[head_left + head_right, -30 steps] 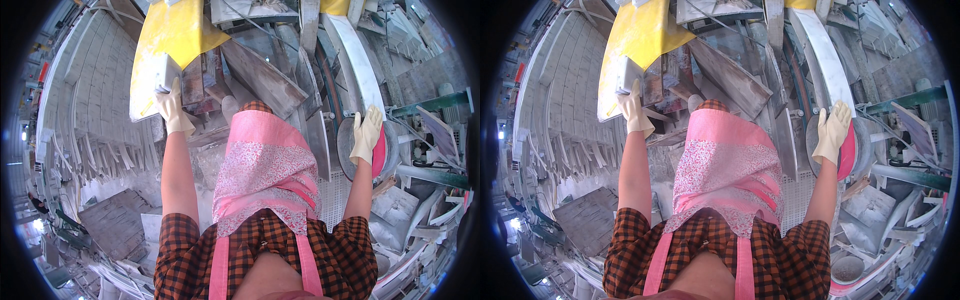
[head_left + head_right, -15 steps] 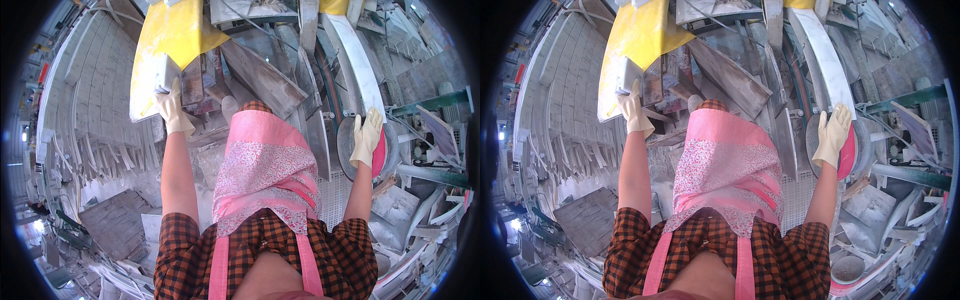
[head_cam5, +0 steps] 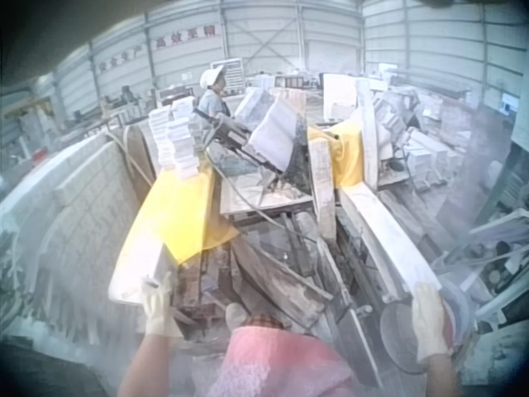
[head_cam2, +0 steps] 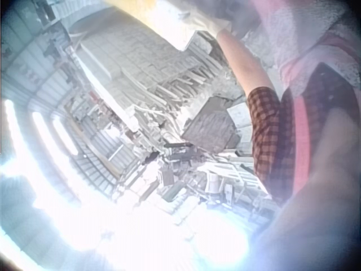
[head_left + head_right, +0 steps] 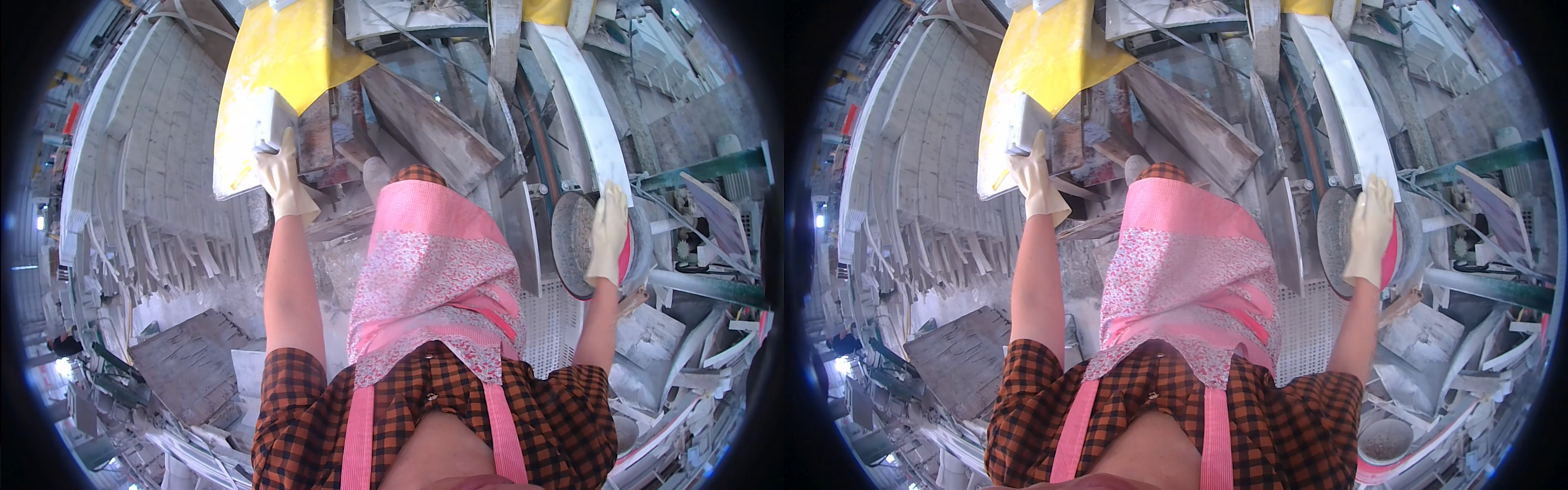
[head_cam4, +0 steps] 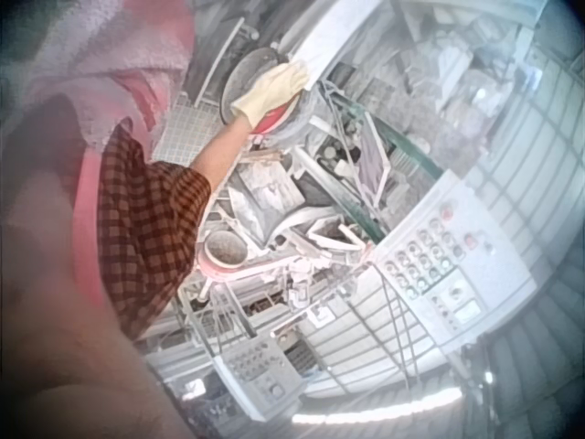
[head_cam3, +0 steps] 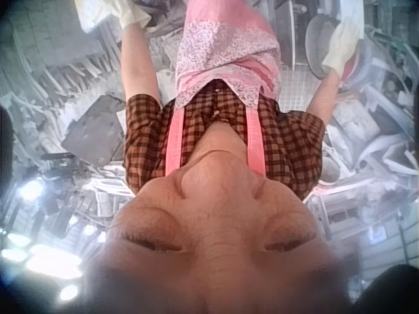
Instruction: The person repeatedly picks up small white rectangular blocks and rubs them against a rotating sanding belt. They handle the blocks one at a time, turning them over to sand multiple faces, then place them on a yellow tray. The process is continuous and repetitive throughout the clip.
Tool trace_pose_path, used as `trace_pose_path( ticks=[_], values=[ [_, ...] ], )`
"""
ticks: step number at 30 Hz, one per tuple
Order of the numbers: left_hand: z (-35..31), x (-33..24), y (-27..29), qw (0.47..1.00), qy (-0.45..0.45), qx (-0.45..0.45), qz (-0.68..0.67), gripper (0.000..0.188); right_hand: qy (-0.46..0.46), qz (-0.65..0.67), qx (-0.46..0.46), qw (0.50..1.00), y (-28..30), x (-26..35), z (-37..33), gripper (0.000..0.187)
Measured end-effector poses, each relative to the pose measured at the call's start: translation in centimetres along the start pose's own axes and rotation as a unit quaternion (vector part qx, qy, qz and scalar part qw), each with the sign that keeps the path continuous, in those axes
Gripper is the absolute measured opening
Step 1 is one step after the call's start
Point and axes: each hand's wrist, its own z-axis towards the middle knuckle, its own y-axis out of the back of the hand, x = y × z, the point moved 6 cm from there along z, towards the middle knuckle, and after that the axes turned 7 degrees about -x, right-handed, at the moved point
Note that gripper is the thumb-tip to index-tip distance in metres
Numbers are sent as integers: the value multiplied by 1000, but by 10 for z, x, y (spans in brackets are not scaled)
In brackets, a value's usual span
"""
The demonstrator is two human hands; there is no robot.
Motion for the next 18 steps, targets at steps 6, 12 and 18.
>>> trace_pose_path(
  ticks=[6, 12, 18],
  values=[
    [-14, -4, 1, 983, 32, 46, 176, 48, 148, 155, 74, 974, 24, -24, -4, 72],
    [-15, -21, 12, 994, 81, -5, 73, 51, 76, -71, 13, 995, 9, 6, 21, 62],
    [-16, -32, 18, 997, 63, -14, 46, 52, -1, -120, -7, 993, 53, 23, 33, 38]
  ],
)
